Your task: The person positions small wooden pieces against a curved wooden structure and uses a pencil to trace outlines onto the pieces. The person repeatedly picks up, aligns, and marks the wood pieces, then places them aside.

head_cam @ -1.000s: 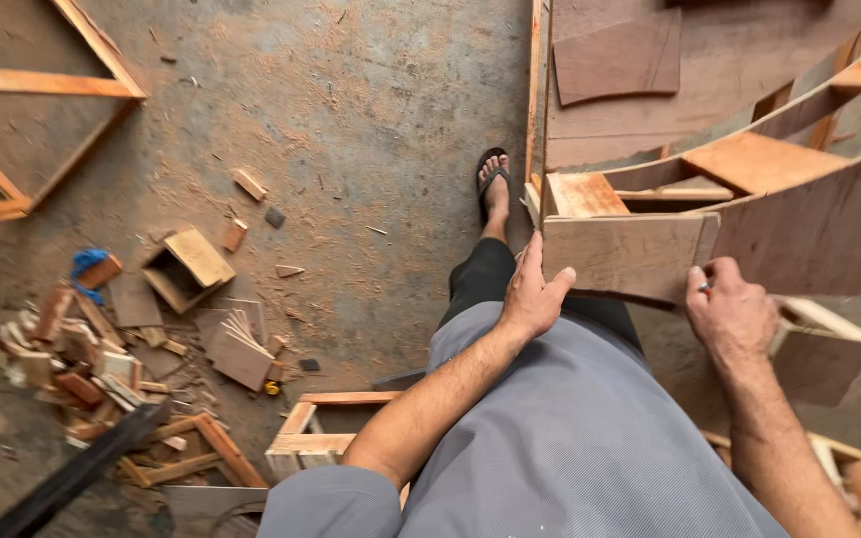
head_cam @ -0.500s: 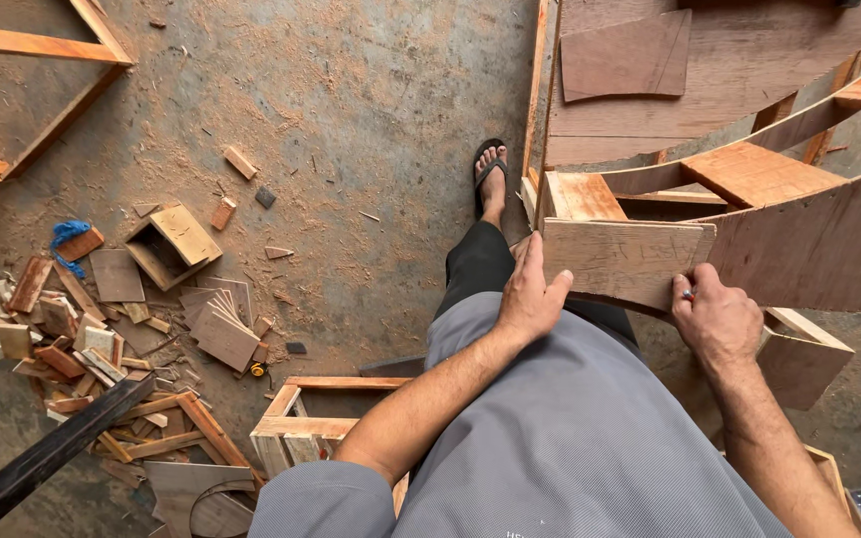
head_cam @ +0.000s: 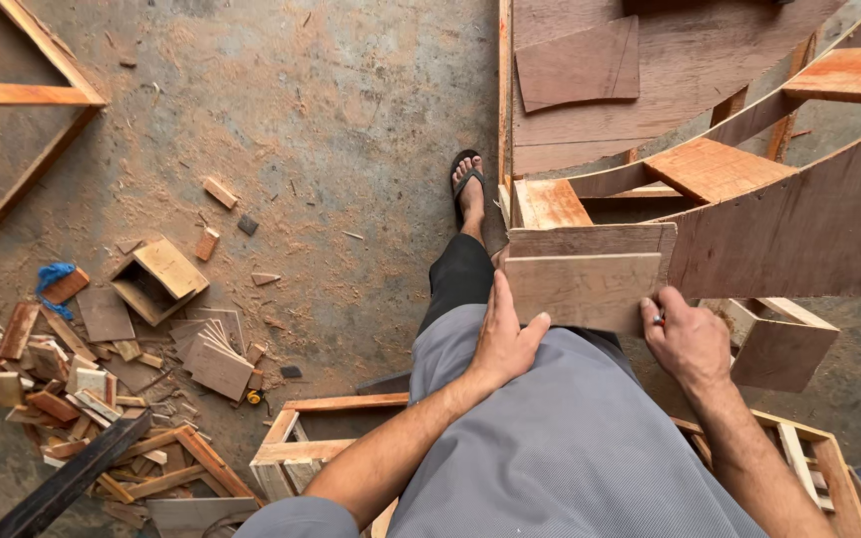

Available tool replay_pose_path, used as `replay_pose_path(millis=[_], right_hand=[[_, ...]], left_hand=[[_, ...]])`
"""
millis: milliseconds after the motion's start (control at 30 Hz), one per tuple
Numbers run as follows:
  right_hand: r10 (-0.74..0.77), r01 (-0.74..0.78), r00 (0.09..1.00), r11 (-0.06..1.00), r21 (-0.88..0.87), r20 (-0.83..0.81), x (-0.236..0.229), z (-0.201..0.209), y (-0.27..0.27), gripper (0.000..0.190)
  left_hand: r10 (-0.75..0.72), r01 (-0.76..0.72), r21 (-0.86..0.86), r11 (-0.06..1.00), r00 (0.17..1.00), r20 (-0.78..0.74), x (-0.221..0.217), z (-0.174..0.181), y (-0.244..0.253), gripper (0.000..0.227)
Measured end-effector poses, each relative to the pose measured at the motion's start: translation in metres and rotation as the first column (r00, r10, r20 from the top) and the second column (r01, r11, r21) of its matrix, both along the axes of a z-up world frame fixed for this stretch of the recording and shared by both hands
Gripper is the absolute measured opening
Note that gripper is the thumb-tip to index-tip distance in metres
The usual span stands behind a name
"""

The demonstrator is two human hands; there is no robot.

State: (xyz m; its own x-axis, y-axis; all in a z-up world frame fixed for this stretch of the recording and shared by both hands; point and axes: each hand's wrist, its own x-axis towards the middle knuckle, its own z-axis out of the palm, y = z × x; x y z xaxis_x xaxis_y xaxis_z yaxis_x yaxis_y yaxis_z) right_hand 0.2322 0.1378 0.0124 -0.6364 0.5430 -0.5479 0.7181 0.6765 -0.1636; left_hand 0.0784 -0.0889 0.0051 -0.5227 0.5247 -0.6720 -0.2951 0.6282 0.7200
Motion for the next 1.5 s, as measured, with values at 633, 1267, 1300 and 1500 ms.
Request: replay_pose_path(millis=[633,1267,1300,1500], right_hand=[[-0.002,0.003,1.0,0.999,0.048,-0.014,-0.012,-0.022,0.013,0.029],[-0.04,0.047,0.995,0.997,0.067,-0.095,-0.016,-0.022,0.008,0.028],[-0.041,0.047,0.995,0.997,0.063,-0.094,-0.016,-0.022,0.008,0.027],[-0.04,0.045,0.996,0.997,0.065,-0.079,-0.014,-0.022,0.009,0.026]], left_hand=[[0.024,-0.028,-0.092,0.995,0.999,-0.041,-0.013,-0.021,0.03,0.097],[0.03,-0.032,-0.093,0.995,0.999,-0.022,-0.019,-0.013,0.03,0.094],[0.024,-0.026,-0.091,0.996,0.999,-0.024,-0.02,-0.013,0.03,0.094],[0.022,-0.023,-0.1,0.995,1.0,-0.011,-0.02,-0.014,0.032,0.094]])
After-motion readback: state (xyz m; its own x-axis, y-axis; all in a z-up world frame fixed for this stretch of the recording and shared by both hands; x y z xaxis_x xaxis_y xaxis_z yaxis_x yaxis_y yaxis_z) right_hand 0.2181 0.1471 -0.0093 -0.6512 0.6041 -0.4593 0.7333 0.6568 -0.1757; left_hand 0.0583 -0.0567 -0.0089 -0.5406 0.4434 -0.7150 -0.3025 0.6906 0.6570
